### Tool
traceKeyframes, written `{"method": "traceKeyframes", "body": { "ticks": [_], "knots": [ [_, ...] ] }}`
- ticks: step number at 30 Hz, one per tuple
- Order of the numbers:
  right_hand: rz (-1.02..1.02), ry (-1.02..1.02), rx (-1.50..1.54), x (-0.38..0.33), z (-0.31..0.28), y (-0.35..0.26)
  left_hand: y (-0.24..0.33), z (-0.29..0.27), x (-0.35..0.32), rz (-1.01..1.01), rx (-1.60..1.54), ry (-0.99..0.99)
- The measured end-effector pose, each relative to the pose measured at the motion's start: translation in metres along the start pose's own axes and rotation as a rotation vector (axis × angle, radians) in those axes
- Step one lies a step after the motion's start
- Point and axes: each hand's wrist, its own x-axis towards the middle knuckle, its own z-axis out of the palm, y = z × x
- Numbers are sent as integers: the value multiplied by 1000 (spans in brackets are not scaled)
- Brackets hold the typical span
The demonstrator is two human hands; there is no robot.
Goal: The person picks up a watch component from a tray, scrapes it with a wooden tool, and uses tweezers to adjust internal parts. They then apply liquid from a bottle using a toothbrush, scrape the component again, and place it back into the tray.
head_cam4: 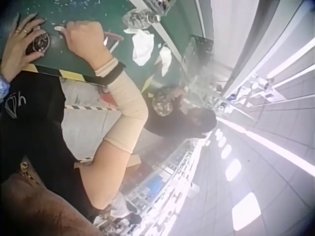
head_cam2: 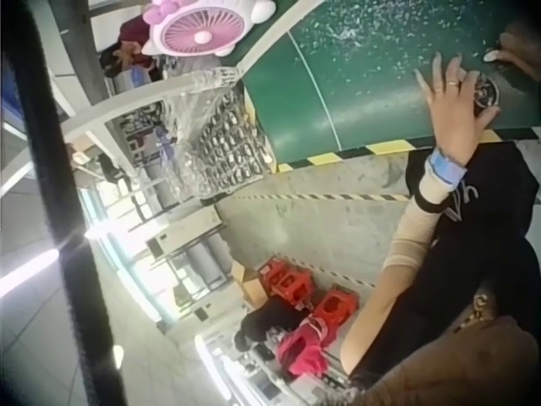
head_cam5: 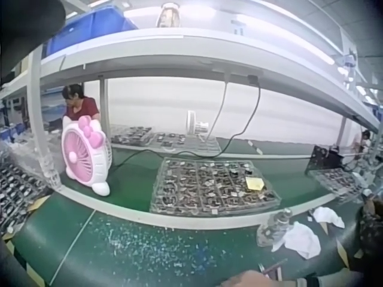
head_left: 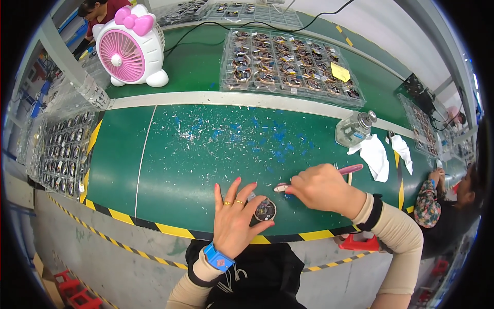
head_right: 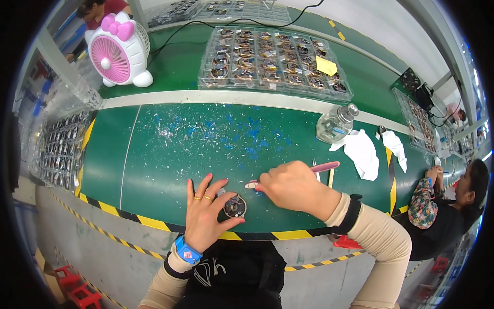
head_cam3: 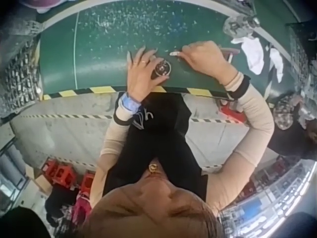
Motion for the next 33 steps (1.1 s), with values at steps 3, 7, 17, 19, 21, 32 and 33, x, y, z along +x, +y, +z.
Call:
{"method": "traceKeyframes", "body": {
  "ticks": [3, 7, 17, 19, 21, 32, 33],
  "knots": [
    [22, 9, -6, -2, 3, -3, 0, -1, 1, 8, 3, -3],
    [-22, -44, 22, -4, 5, -13, 0, 0, 0, 5, -4, -5],
    [-6, -123, 69, -11, 12, -23, 2, 1, -1, 6, 0, -19],
    [15, -103, 59, -10, 12, -20, 1, 0, 0, -3, 19, -17],
    [48, -59, 43, -7, 13, -17, 0, 0, 0, -11, 32, -16],
    [-31, -189, 62, -4, 0, -8, 0, 1, 1, 4, 11, -27],
    [-61, -224, 67, -3, -3, -5, 1, 1, 0, 4, 11, -27]
  ]
}}
